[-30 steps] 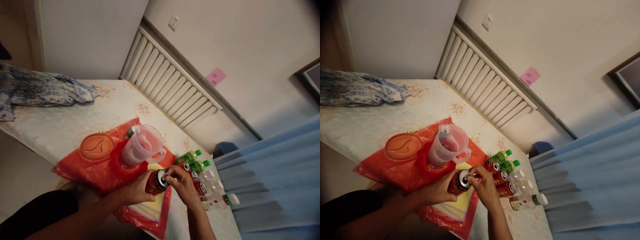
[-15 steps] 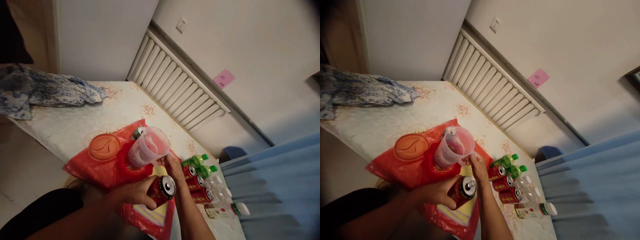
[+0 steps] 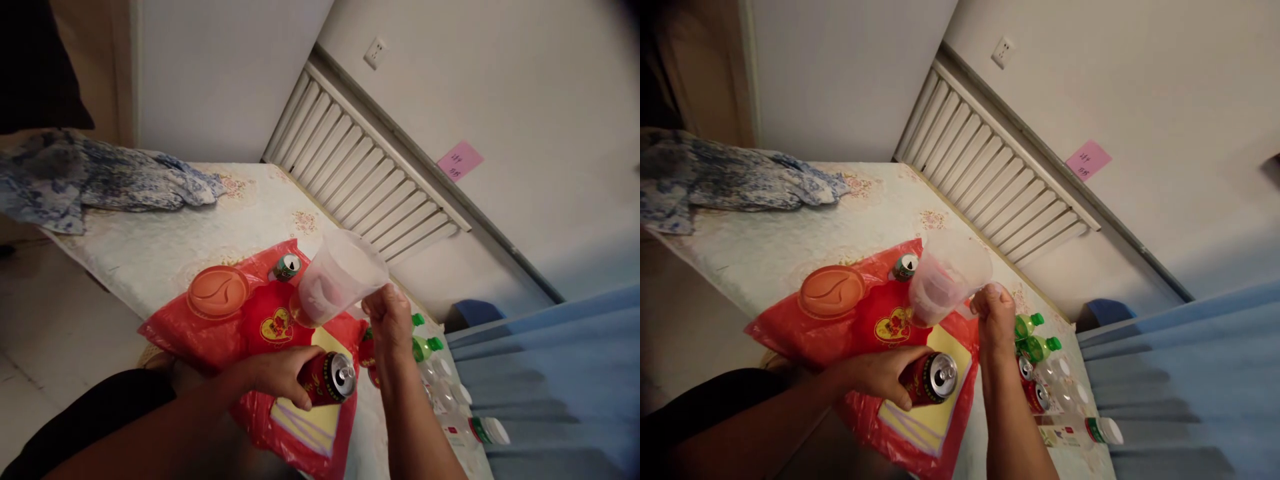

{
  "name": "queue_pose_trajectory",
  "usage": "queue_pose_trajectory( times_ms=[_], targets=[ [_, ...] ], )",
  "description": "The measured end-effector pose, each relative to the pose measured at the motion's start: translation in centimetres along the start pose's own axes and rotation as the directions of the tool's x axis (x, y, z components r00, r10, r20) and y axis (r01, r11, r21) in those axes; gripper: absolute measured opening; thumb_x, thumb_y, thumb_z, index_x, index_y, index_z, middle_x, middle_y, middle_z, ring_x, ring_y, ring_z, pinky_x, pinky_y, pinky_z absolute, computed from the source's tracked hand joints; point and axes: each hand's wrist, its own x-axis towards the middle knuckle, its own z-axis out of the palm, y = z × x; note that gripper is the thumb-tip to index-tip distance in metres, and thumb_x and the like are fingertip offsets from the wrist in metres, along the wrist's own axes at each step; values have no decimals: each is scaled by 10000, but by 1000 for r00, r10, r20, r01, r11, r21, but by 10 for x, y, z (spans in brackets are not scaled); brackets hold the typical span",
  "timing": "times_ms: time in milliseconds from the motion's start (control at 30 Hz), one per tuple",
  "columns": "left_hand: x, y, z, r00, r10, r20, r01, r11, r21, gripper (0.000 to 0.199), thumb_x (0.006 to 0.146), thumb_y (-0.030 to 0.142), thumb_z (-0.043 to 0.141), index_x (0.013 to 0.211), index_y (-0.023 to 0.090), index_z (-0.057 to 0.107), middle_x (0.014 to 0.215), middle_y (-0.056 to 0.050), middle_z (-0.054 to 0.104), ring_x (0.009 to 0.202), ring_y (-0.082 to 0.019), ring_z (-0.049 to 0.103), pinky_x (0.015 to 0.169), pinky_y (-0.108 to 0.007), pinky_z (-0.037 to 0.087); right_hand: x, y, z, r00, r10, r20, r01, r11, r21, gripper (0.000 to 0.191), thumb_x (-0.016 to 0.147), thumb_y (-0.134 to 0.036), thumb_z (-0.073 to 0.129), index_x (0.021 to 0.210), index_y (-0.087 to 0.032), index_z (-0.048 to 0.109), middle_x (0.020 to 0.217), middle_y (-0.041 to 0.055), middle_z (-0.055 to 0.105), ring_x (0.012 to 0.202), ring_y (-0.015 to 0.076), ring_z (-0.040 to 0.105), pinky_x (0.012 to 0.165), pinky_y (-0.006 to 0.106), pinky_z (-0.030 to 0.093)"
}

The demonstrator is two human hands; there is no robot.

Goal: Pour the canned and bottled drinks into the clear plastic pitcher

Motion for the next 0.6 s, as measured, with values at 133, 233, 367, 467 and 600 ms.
queue_pose_trajectory(
  times_ms=[133,233,367,467,600],
  targets=[
    [-1,6,-11,996,-66,-58,66,998,2,816,571,227,831,1347,237,581,1384,-54,638,1297,-347,563,1077,-423,467,6,-32,-22,997,-63,-50,59,994,-91,597,819,-576,719,563,-237,300,494,-118,216,438,64,199,455,226,289],
    [0,8,-18,987,-44,-155,47,999,16,844,586,199,802,1390,240,549,1403,-60,629,1322,-341,548,1101,-433,450,7,-48,-39,994,-72,-80,59,986,-156,582,800,-557,744,558,-239,321,486,-117,232,435,64,216,443,226,286],
    [3,5,-25,948,-1,-318,24,997,67,779,608,188,766,1358,227,560,1359,-68,655,1284,-328,577,1090,-438,461,2,-61,-58,995,-41,-89,23,981,-193,559,779,-503,779,541,-235,350,478,-111,255,430,62,235,428,222,266],
    [6,2,-29,909,25,-416,-12,999,34,725,632,195,741,1333,217,554,1312,-74,679,1240,-311,609,1065,-428,481,-3,-66,-69,997,3,-71,-17,979,-205,549,768,-499,783,533,-232,365,467,-110,263,415,57,233,408,216,236],
    [9,0,-33,858,38,-512,-66,997,-37,730,628,176,697,1334,228,520,1350,-68,656,1273,-296,597,1077,-396,481,-10,-67,-78,998,45,-47,-55,963,-263,539,748,-528,779,527,-231,386,458,-109,265,399,50,211,387,205,194]
  ],
)
